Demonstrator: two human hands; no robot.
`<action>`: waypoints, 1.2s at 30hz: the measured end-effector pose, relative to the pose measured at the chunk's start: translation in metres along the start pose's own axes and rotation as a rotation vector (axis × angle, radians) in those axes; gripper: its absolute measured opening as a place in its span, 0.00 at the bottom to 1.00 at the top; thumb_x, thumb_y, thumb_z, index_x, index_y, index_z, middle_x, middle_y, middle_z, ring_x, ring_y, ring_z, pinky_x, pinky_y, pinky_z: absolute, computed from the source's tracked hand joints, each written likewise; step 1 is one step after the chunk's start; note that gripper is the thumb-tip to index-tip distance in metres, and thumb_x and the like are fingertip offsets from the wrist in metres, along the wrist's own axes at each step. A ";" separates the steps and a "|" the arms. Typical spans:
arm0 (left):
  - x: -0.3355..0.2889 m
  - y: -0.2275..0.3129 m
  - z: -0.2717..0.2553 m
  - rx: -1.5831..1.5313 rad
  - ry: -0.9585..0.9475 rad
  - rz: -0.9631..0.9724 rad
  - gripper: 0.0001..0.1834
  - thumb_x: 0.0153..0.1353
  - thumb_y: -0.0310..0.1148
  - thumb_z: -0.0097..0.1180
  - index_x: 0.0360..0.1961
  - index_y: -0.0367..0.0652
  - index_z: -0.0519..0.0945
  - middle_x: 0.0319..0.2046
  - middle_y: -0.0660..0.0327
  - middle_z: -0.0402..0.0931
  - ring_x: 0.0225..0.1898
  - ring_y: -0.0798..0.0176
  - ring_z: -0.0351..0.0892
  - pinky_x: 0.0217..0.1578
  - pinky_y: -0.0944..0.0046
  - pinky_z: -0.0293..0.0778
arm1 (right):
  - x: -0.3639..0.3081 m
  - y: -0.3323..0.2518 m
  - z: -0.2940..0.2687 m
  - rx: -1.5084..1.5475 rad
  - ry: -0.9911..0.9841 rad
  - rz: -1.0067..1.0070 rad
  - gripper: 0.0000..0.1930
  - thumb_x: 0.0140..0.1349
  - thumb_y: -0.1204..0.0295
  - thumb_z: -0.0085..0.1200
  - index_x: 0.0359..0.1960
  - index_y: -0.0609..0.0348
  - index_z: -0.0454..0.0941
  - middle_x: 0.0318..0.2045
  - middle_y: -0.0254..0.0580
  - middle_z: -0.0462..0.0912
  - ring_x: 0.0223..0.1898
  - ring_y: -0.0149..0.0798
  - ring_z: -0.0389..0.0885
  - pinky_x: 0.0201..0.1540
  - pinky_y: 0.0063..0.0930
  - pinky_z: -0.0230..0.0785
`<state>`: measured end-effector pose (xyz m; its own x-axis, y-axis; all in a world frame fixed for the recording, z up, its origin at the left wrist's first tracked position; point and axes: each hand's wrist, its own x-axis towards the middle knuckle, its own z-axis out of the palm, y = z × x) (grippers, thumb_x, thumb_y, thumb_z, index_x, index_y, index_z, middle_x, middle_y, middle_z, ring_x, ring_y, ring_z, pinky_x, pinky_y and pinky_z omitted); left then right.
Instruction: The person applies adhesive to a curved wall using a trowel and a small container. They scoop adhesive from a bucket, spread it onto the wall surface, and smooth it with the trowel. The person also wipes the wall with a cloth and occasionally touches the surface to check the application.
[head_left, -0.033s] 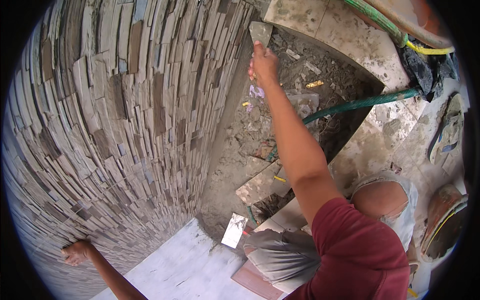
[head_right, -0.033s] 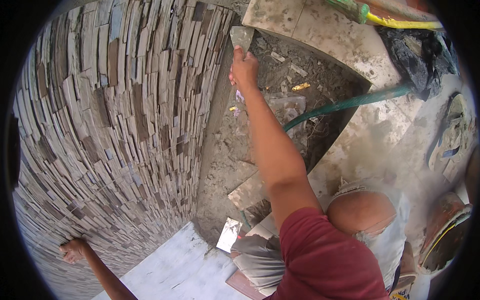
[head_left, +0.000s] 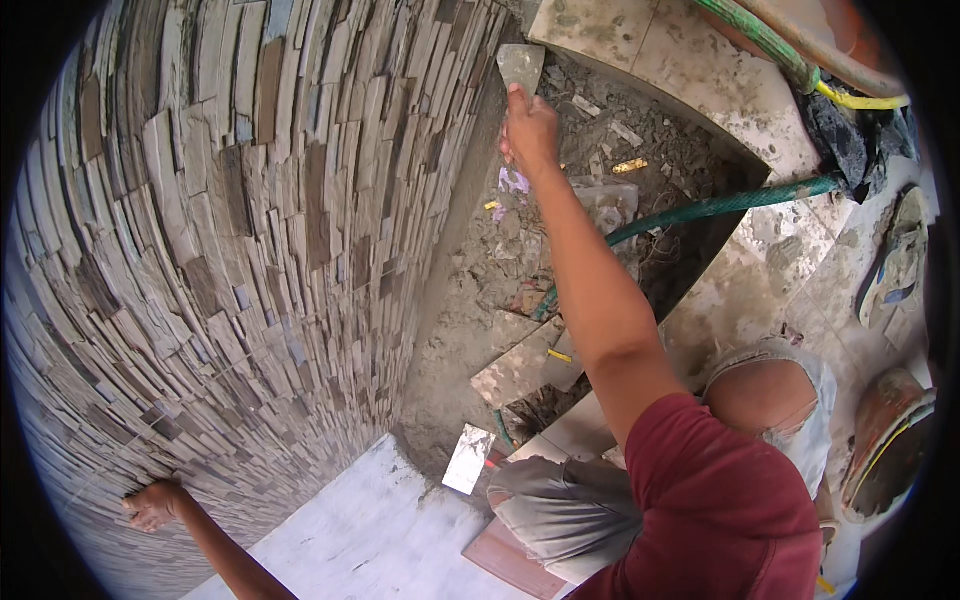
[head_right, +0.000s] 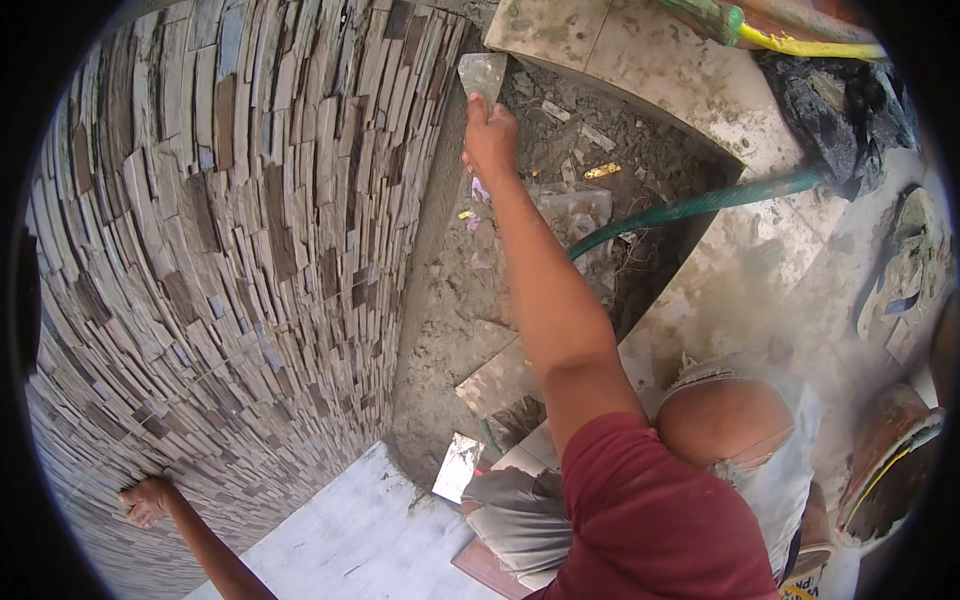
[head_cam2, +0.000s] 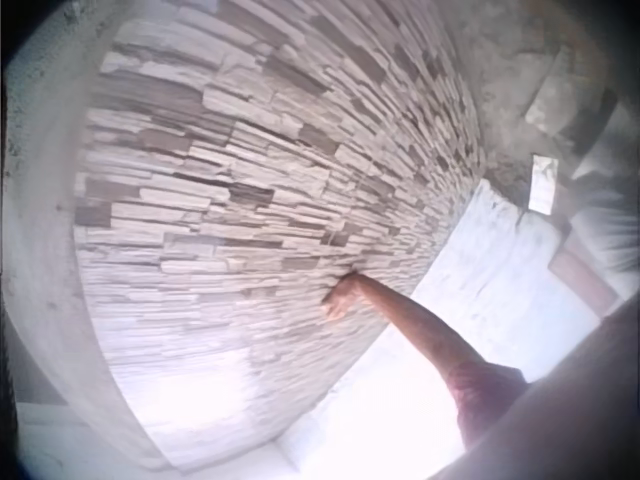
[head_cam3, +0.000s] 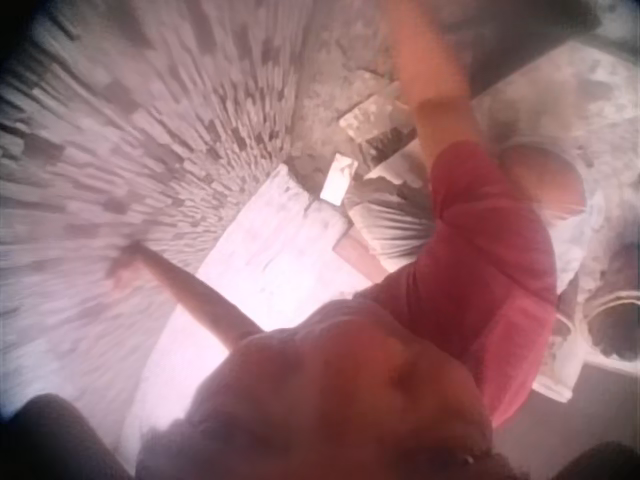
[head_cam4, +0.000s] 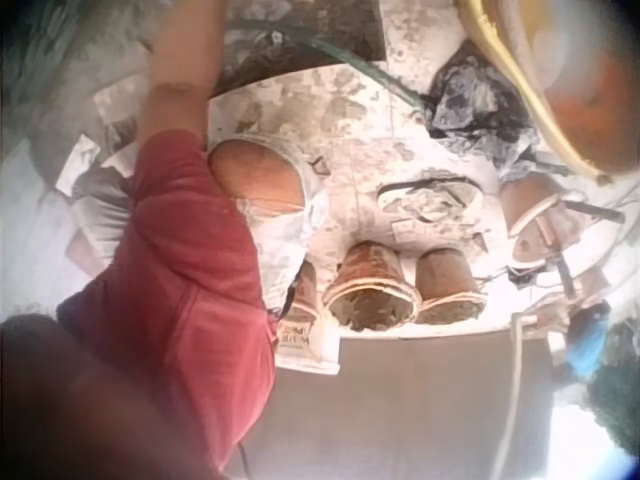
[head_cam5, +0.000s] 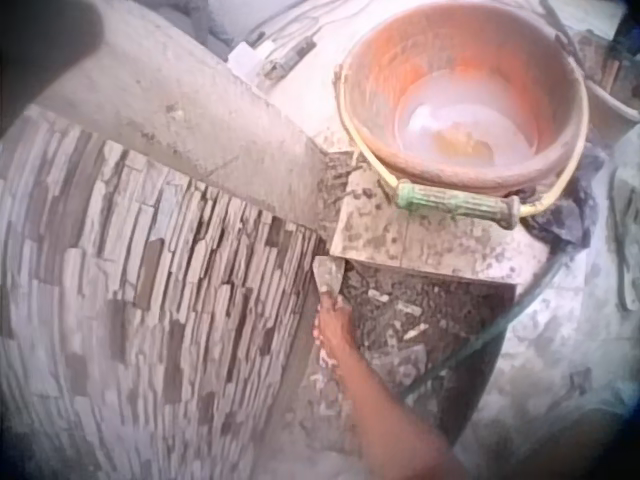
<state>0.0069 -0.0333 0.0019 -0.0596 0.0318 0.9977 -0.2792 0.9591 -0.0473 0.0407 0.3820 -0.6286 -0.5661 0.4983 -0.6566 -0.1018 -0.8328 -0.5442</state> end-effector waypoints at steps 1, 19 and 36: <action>0.016 -0.021 0.010 0.080 0.016 0.090 0.46 0.69 0.62 0.27 0.70 0.27 0.47 0.70 0.34 0.44 0.73 0.33 0.37 0.71 0.44 0.40 | -0.005 0.005 -0.004 -0.140 0.010 -0.056 0.20 0.69 0.53 0.50 0.28 0.57 0.66 0.12 0.33 0.67 0.08 0.31 0.65 0.08 0.28 0.56; 0.007 -0.007 0.003 0.043 0.044 0.067 0.49 0.68 0.65 0.29 0.68 0.23 0.51 0.67 0.27 0.47 0.71 0.30 0.42 0.68 0.40 0.48 | -0.081 0.124 0.009 -0.660 0.023 -0.435 0.29 0.70 0.71 0.47 0.72 0.48 0.56 0.39 0.50 0.70 0.38 0.51 0.75 0.43 0.45 0.71; 0.063 -0.090 0.040 0.216 0.105 0.242 0.33 0.71 0.55 0.31 0.69 0.46 0.58 0.68 0.31 0.49 0.71 0.28 0.41 0.69 0.38 0.45 | -0.022 0.040 0.035 -0.621 0.232 -0.587 0.23 0.66 0.71 0.51 0.64 0.57 0.71 0.31 0.51 0.75 0.31 0.51 0.77 0.37 0.42 0.71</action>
<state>-0.0097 -0.1287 0.0674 -0.0525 0.2907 0.9554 -0.4660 0.8390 -0.2809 0.0201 0.3292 -0.6179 -0.3751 0.8966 -0.2354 0.1767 -0.1801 -0.9676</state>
